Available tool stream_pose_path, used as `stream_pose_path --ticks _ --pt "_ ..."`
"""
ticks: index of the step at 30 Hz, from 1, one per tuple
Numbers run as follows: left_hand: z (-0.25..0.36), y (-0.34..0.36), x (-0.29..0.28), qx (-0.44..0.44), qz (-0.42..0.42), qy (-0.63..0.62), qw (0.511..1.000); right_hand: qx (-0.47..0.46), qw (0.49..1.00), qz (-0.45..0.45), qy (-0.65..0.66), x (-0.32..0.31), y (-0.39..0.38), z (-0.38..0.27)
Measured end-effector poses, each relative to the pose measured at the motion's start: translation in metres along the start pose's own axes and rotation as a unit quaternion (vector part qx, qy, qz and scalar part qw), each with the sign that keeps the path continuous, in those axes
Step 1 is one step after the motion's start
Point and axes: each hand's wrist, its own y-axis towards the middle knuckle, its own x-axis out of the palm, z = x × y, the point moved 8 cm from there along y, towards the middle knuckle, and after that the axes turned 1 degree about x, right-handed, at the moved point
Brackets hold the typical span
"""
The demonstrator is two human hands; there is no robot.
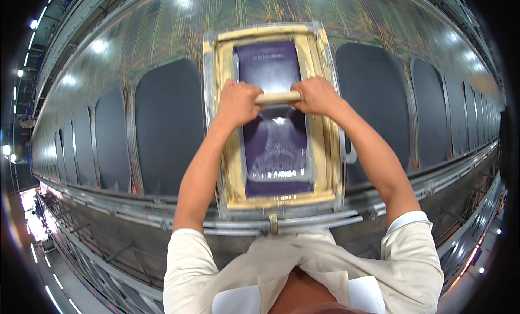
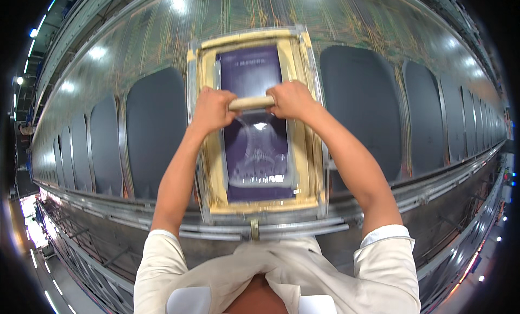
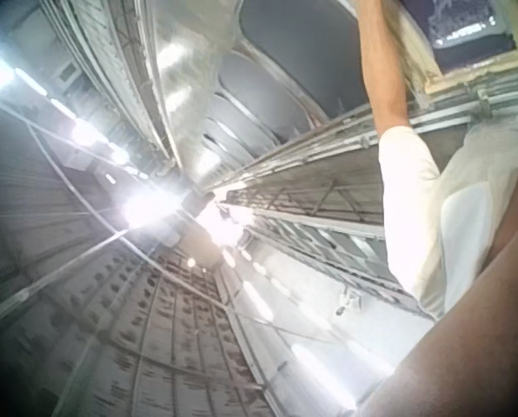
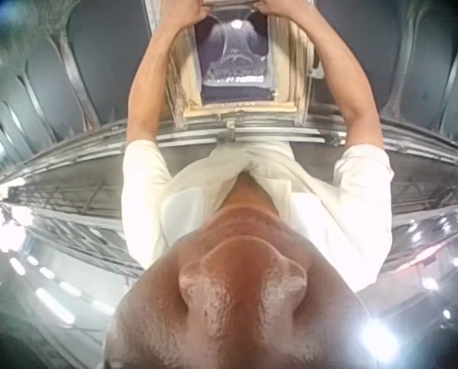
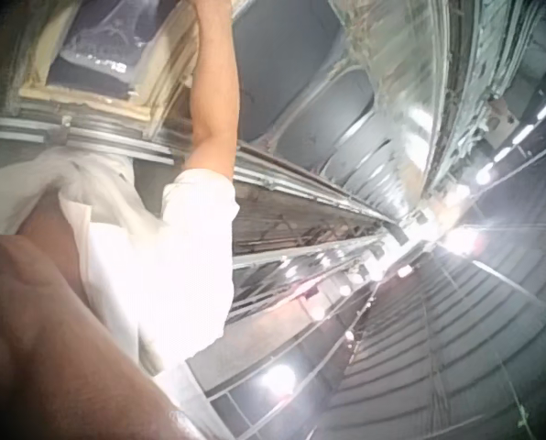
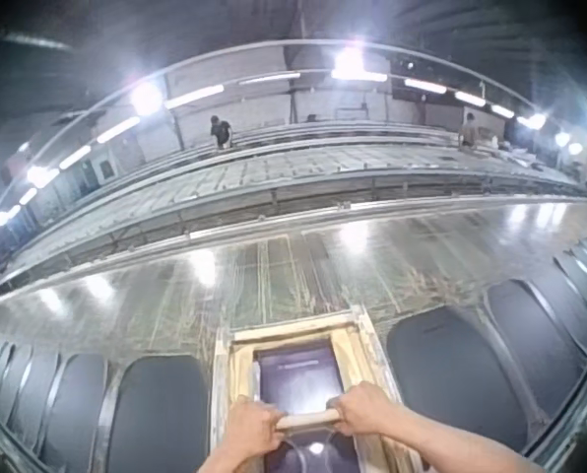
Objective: The person repeatedly uses a squeegee to pull purple ink across a screen-printing frame mounted on a conveyor, then lifts the frame to reveal the printed fabric and lowers it for the next pass. The task continues in a repetitive cycle throughout the clip.
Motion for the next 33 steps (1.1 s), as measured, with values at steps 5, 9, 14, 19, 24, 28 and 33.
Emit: stream_pose_path --ticks 5,9,14,19,24,28,33 --pt "-0.098 0.134 -0.006 -0.039 -0.021 0.021 0.999 -0.015 0.999 0.038 -0.011 -0.038 0.14 0.084" --pt "-0.142 0.182 0.01 -0.053 -0.023 0.056 0.997 0.011 1.0 0.015 -0.006 -0.023 0.209 0.141" --pt "-0.16 0.182 0.018 -0.09 -0.024 0.004 0.996 -0.013 0.998 0.039 -0.038 -0.034 0.214 0.123" --pt "-0.115 0.149 0.01 -0.081 -0.013 0.017 0.996 -0.015 0.999 0.036 -0.036 -0.027 0.165 0.099" --pt "-0.059 0.053 0.018 -0.067 0.005 -0.016 0.998 -0.011 0.999 0.034 0.005 -0.001 0.068 0.035" --pt "0.018 -0.047 0.025 -0.069 -0.01 -0.042 0.997 0.021 0.999 -0.015 0.019 0.039 -0.035 -0.015" --pt "0.105 -0.161 0.037 -0.042 0.017 -0.031 0.998 0.032 0.997 -0.063 0.01 0.079 -0.155 -0.082"
